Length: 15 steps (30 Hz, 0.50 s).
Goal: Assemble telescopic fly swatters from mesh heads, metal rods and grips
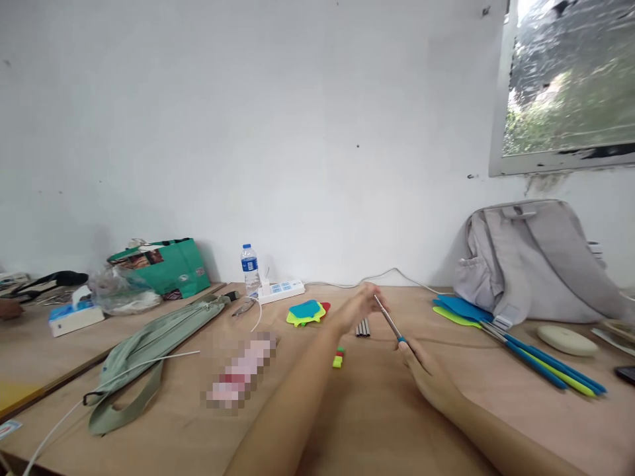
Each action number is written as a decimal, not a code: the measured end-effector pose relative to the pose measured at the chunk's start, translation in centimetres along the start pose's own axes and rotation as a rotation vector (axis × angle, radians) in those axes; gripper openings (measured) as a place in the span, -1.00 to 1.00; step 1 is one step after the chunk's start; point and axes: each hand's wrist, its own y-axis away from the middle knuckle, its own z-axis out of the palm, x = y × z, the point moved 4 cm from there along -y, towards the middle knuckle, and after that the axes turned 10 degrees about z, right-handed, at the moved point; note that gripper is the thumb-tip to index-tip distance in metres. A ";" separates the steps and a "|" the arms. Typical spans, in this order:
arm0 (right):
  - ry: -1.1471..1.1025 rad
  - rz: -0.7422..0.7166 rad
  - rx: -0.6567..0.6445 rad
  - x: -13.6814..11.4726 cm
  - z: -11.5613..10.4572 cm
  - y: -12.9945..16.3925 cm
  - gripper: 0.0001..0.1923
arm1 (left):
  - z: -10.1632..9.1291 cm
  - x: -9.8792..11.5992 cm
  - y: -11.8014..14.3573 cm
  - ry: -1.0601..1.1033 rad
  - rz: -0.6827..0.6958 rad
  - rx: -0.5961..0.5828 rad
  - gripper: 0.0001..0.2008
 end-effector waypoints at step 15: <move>0.290 -0.043 -0.115 1.1 -0.4 -0.9 -0.64 | -14.3 -6.7 7.7 -1.298 -0.442 0.049 -0.59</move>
